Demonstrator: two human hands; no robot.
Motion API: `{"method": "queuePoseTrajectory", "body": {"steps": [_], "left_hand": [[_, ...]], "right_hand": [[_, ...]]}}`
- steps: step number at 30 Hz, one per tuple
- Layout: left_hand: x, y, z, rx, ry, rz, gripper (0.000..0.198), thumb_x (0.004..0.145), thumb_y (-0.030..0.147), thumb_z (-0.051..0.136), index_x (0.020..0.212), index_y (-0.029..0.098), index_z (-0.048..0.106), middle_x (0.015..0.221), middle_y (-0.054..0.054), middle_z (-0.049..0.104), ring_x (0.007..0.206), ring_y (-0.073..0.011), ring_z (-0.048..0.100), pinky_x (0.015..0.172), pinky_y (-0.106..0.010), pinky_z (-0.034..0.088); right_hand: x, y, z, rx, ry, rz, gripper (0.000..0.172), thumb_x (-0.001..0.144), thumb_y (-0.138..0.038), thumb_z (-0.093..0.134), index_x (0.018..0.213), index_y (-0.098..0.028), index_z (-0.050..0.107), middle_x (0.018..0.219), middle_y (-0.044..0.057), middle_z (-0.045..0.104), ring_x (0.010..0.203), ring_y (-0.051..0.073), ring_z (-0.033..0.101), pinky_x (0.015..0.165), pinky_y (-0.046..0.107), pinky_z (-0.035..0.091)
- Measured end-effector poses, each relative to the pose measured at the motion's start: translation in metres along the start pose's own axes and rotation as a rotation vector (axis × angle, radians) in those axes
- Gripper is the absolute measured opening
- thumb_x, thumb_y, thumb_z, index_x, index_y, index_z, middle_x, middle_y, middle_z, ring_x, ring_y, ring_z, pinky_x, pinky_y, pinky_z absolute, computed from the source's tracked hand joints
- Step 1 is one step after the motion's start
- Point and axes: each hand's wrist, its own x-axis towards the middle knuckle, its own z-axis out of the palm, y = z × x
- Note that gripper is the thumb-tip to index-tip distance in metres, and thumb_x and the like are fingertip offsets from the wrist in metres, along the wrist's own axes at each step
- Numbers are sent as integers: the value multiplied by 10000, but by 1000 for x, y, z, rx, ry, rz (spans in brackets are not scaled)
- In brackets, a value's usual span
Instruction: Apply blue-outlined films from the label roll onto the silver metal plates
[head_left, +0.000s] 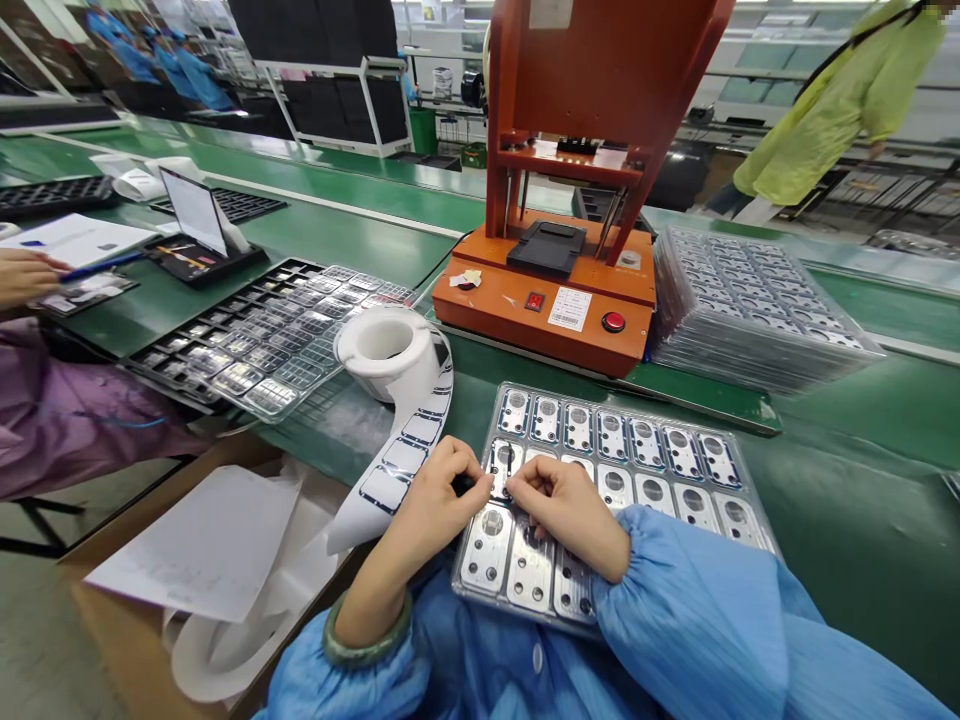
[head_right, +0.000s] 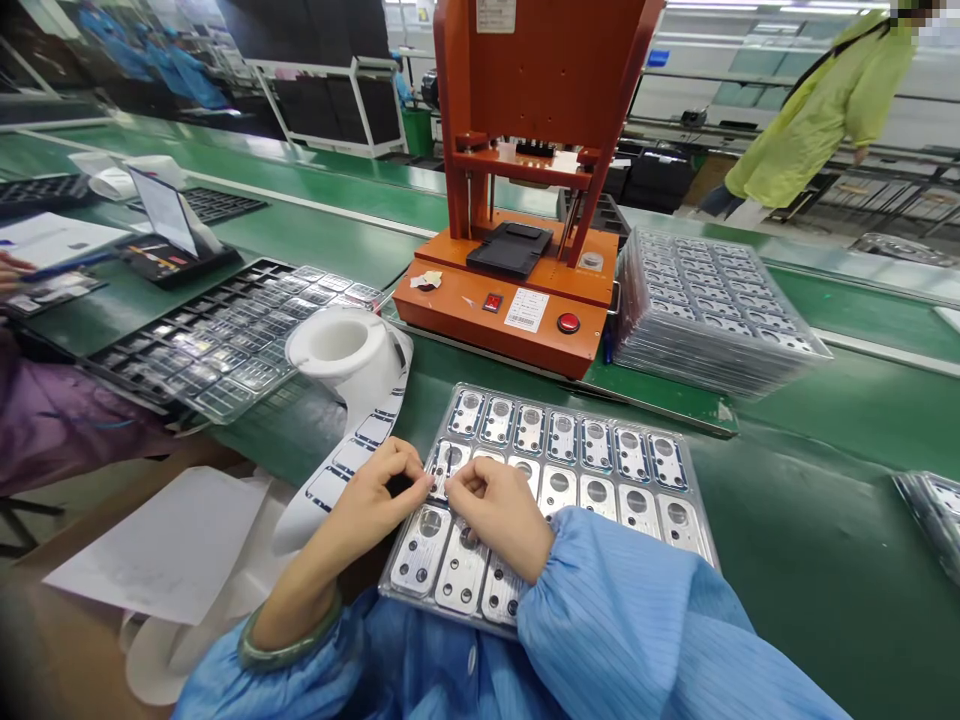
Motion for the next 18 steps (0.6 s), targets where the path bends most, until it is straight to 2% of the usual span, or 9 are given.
{"method": "queuePoseTrajectory", "body": {"steps": [18], "left_hand": [[0,-1,1,17,-9,1,160,809,215,529,657,204,479,783,13,481,762,-142,516,743,-285,412]], "right_hand": [[-1,-2,0,-17,13,-9,109,766,-238,592,688,-161,600,559,-43,547,378,67,493,322,146,411]]}}
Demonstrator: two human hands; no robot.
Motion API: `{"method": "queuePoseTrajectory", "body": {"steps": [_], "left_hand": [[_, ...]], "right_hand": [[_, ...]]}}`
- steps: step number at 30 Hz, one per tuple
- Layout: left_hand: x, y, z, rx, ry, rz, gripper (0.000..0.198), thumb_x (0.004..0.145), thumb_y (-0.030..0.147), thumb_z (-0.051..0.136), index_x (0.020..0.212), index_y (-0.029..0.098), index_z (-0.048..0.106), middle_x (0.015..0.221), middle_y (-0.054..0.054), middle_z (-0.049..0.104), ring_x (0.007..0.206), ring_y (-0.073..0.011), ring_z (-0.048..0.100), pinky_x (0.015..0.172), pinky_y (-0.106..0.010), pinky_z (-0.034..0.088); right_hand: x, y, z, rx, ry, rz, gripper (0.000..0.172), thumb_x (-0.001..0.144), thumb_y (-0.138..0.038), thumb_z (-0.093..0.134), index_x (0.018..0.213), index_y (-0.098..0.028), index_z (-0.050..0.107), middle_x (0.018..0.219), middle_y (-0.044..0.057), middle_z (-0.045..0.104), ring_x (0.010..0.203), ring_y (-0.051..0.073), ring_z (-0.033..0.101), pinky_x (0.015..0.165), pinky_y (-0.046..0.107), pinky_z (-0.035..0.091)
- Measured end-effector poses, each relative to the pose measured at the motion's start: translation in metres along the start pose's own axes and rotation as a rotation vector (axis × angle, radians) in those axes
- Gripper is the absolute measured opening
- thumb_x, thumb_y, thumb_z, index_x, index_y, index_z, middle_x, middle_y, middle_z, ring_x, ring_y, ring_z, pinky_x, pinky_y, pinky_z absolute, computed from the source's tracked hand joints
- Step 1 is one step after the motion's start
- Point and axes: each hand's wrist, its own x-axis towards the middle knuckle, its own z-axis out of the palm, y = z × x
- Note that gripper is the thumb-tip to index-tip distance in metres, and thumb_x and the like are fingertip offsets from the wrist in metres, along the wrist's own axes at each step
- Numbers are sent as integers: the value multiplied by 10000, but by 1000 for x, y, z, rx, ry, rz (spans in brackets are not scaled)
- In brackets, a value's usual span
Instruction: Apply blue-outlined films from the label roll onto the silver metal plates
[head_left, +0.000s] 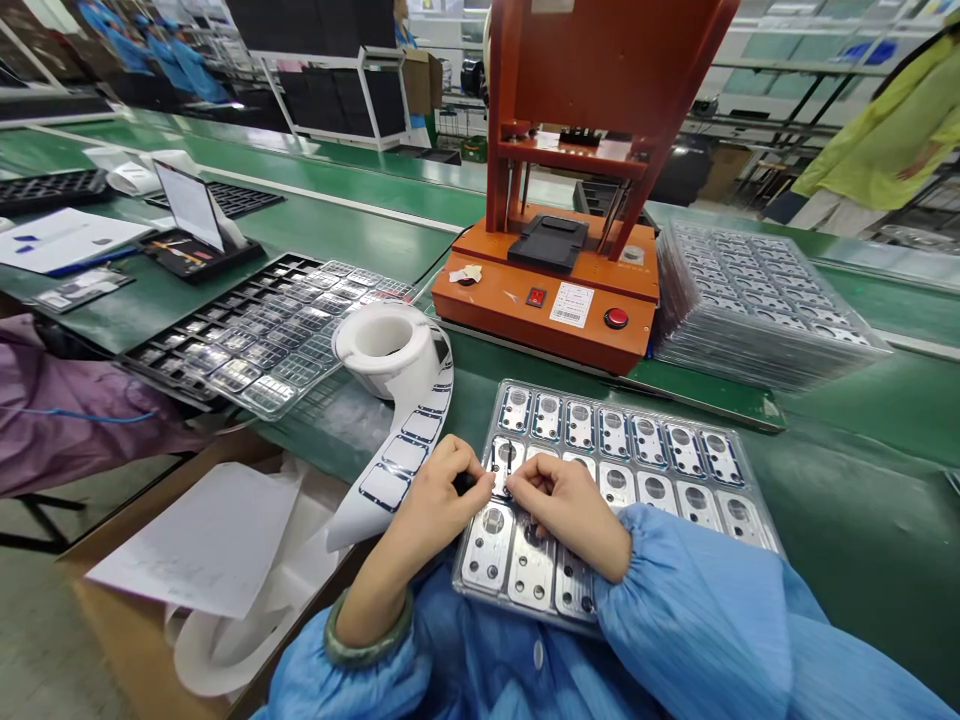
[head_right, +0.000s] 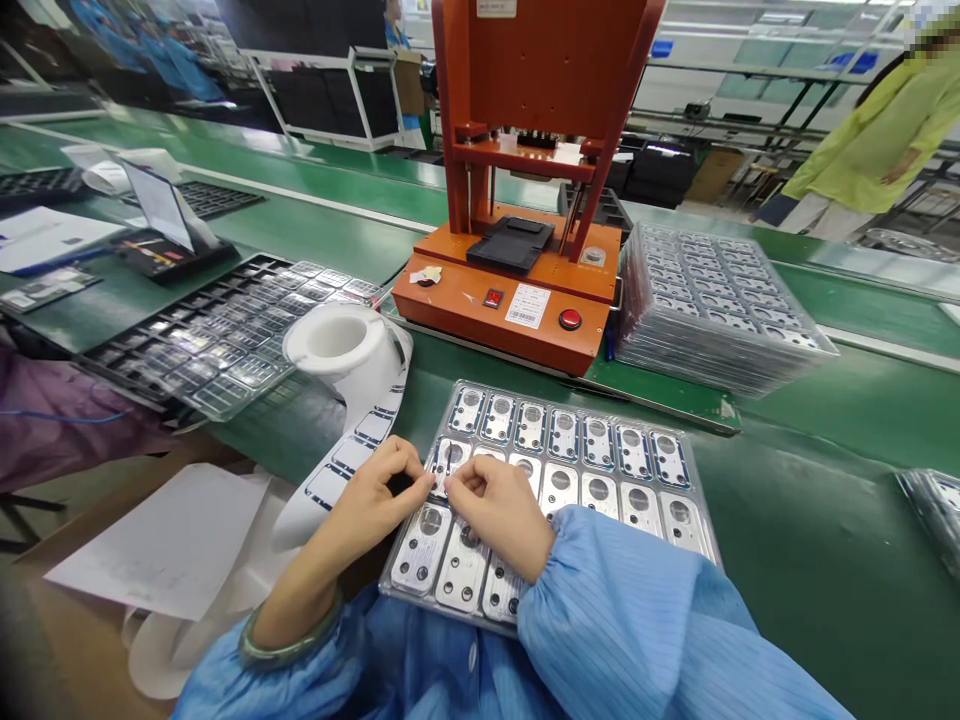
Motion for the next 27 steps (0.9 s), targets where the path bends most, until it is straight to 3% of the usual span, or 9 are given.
{"method": "queuePoseTrajectory", "body": {"steps": [14,21,27], "left_hand": [[-4,2,0,40,11,17,160,827,220,518,671,207,485,779,12,481,765,-144,523,730,-279,418],[-5,0,-2,99,-21,67,100,844,221,517,745,210,529,827,0,494,803,-152,522,752,-296,432],[-5,-2,-3,117,-39,99,77,849,218,520,777,211,548,847,-7,494,813,-156,525,782,-311,438]], "right_hand": [[0,5,1,-65,25,-57,132,797,-274,573,720,-179,623,580,-31,582,422,94,524,374,179,427],[-3,1,-2,-268,79,-220,119,819,-236,581,734,-197,655,647,-14,631,590,145,583,532,232,427],[-4,3,-6,-420,79,-295,78,821,-205,594,766,-213,649,671,-18,624,625,158,574,567,252,396]]}}
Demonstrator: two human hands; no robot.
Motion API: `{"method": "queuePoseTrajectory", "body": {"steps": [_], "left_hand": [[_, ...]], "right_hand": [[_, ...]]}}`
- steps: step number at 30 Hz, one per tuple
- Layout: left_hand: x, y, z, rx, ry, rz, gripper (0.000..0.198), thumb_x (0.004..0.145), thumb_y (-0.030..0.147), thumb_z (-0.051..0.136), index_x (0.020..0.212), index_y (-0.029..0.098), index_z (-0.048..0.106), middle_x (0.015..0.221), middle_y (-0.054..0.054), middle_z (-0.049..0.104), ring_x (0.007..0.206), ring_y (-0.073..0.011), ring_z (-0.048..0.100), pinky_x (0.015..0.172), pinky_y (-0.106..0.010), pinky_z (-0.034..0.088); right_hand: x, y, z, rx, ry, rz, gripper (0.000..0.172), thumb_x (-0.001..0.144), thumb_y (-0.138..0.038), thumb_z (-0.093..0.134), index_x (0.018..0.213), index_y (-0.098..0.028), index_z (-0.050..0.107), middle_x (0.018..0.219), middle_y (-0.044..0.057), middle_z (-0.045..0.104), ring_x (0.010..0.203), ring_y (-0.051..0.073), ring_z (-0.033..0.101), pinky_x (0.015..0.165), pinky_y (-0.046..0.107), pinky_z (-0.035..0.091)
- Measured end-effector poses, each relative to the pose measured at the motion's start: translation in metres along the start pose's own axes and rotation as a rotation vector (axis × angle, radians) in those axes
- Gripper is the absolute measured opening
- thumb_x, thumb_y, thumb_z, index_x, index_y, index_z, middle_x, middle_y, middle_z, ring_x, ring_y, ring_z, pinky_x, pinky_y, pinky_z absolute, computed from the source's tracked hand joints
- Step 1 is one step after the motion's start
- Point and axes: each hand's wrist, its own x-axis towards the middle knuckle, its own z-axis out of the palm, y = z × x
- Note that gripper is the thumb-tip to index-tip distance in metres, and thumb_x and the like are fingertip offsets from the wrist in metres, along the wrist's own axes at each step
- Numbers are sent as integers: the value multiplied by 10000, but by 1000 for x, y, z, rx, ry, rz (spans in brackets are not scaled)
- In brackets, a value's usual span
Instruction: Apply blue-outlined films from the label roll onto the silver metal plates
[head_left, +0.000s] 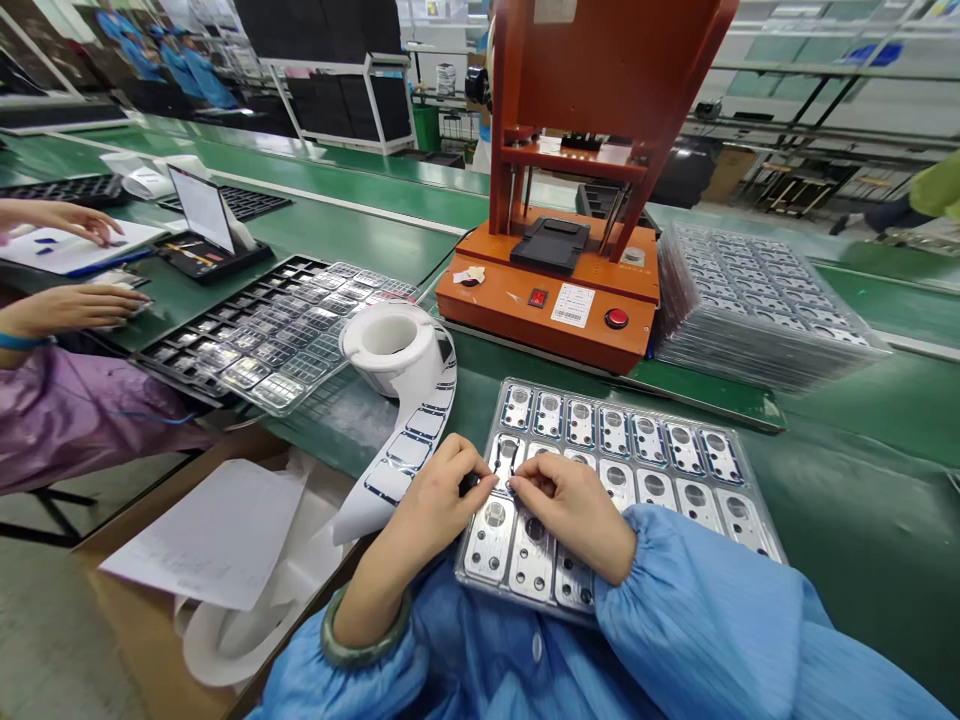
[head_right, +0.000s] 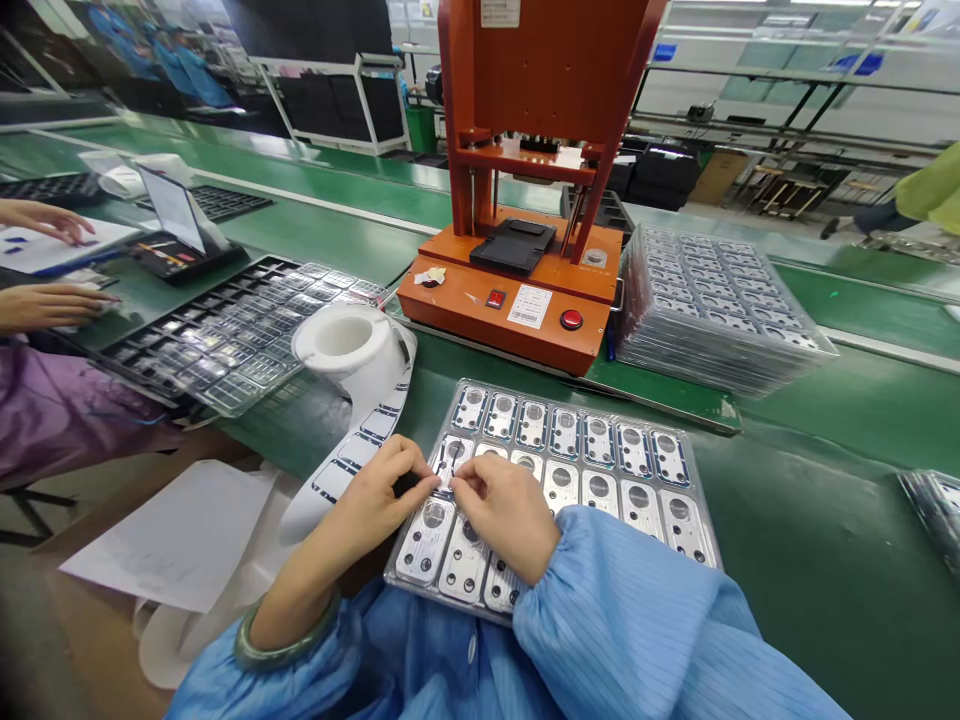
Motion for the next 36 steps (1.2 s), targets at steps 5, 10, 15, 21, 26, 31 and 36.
{"method": "queuePoseTrajectory", "body": {"steps": [5,10,15,21,26,31,36], "left_hand": [[0,1,0,18,9,11,80,850,216,520,772,210,535,841,-1,490,808,-153,536,779,-304,439],[0,0,1,28,1,6,74,848,213,522,776,206,537,849,0,491,815,-153,544,785,-305,443],[1,1,1,24,-5,0,74,852,209,518,779,206,528,858,-2,486,823,-154,540,788,-305,438],[1,1,1,16,-7,3,74,854,206,516,781,207,525,863,-3,480,825,-154,533,789,-306,437],[1,2,1,25,-14,-16,88,864,229,507,780,206,519,862,4,477,822,-151,536,780,-303,436],[0,6,0,91,-26,-29,90,861,247,503,786,213,537,866,3,484,798,-153,540,757,-305,447],[0,7,0,123,-11,-37,101,856,246,494,774,214,542,869,-2,492,797,-160,540,759,-312,450]], "right_hand": [[0,3,1,-39,-9,5,62,819,-189,592,773,-207,629,681,-17,614,641,163,569,582,258,393],[0,3,2,-69,-4,-5,71,817,-175,581,763,-204,616,669,-19,598,636,162,559,580,258,382],[-1,2,2,-90,3,-14,76,820,-163,585,756,-200,604,656,-26,579,629,155,551,577,255,369],[-1,1,3,-106,35,-34,86,817,-137,589,750,-191,599,672,-30,570,632,144,540,582,251,356],[-1,2,5,-117,63,-49,103,811,-118,597,734,-185,593,661,-39,557,622,135,533,579,246,343],[-1,3,4,-143,48,-56,101,808,-120,605,737,-189,591,663,-41,560,617,135,533,573,244,337],[1,1,2,-152,-10,-9,74,805,-202,657,783,-204,586,660,-49,559,623,144,532,563,244,328]]}}
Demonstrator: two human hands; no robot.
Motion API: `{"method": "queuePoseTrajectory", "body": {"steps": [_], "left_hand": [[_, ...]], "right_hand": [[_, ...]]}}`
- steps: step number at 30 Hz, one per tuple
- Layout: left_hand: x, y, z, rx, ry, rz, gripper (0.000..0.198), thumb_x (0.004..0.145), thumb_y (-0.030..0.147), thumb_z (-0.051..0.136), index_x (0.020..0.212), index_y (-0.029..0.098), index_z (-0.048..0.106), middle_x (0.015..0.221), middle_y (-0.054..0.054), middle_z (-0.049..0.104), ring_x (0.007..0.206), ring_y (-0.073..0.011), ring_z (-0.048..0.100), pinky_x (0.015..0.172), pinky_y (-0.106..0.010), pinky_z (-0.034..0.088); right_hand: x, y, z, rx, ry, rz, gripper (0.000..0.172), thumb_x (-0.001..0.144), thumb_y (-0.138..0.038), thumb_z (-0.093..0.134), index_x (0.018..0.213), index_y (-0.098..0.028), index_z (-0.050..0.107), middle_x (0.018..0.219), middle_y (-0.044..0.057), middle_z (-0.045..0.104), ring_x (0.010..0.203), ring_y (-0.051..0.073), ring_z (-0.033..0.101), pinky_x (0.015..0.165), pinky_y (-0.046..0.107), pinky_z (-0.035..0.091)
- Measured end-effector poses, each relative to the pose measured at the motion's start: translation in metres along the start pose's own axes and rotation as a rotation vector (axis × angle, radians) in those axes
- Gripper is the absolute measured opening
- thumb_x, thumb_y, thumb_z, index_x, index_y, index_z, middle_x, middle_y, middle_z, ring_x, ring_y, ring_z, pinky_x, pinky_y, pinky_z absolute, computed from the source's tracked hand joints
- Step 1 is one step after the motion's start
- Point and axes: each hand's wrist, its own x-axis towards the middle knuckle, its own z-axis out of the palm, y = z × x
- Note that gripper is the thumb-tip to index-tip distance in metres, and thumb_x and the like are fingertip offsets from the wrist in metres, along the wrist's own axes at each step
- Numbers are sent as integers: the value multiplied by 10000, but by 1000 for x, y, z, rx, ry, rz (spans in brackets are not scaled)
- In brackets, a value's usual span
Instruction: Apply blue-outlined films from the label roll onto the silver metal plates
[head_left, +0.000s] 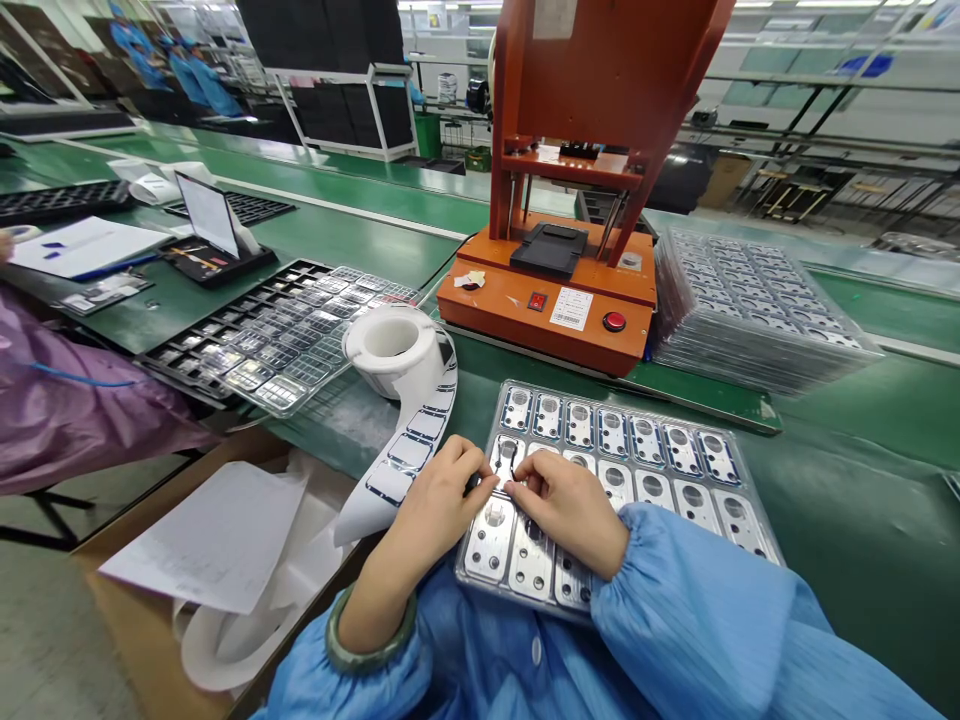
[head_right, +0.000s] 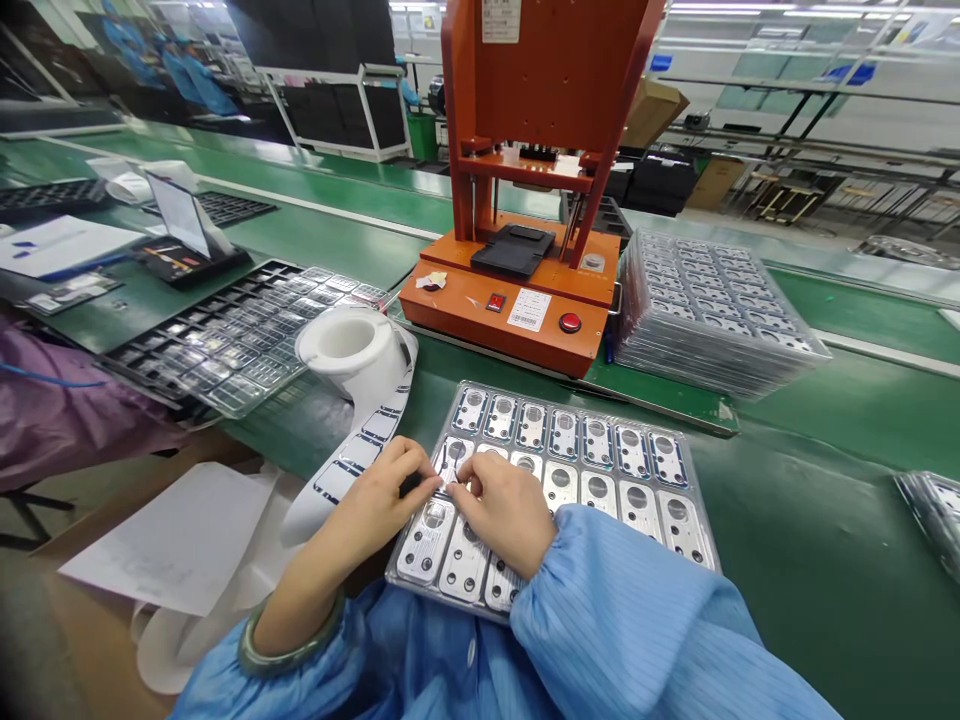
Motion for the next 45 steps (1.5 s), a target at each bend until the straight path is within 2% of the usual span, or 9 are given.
{"method": "queuePoseTrajectory", "body": {"steps": [9,17,22,27,31,35,39,42,45], "left_hand": [[-1,-1,6,-4,53,-53,98,843,250,525,753,215,541,907,-15,524,884,-187,553,802,-346,456],[-13,-4,14,-154,217,-9,193,903,293,452,900,215,628,1053,-61,562,1060,-194,554,923,-359,461],[-20,2,17,-78,338,106,195,900,208,469,1049,218,593,1135,-74,533,1097,-192,534,946,-369,460],[-21,12,17,84,474,312,343,861,81,500,1178,211,529,1148,-88,553,1110,-211,520,994,-453,418],[-24,25,19,106,566,357,444,827,38,526,1231,220,501,1181,-97,557,1138,-228,515,996,-468,424],[-28,36,23,-334,576,121,479,863,125,521,1310,248,402,1185,-94,581,1087,-211,580,927,-400,498],[-26,42,21,-971,390,-244,450,891,307,514,1317,217,403,1126,-99,640,969,-209,653,873,-376,532],[-21,43,20,-1220,275,-326,425,860,357,564,1245,189,500,1044,-90,687,900,-211,677,864,-381,535],[-18,43,21,-1293,254,-341,339,826,346,619,1114,168,605,962,-78,718,856,-202,687,840,-358,545]], "right_hand": [[5,-6,0,-89,-42,74,104,806,-205,657,806,-212,554,690,-39,588,638,158,539,553,251,299],[-1,9,1,418,41,37,35,840,-241,561,845,-222,533,653,-45,582,602,149,566,565,258,399],[-3,6,-1,660,92,17,66,833,-265,562,826,-206,534,667,-26,572,597,149,577,569,267,452],[-9,-2,-7,689,218,-60,57,830,-246,584,816,-207,545,674,-32,554,594,129,552,567,248,440],[-13,-6,-12,729,275,-120,46,826,-214,588,830,-209,543,678,-36,548,582,118,547,542,232,433],[-15,-8,-13,717,282,-173,41,827,-194,586,828,-208,547,684,-33,543,579,116,533,536,229,437],[-15,-7,-13,693,260,-185,41,833,-187,579,830,-210,545,670,-38,536,559,111,519,520,221,430],[-16,-6,-13,685,251,-201,41,836,-179,570,836,-210,544,675,-36,543,567,112,523,532,221,438],[-16,-5,-14,667,245,-217,48,839,-168,560,852,-213,548,695,-35,551,594,114,529,562,220,449]]}}
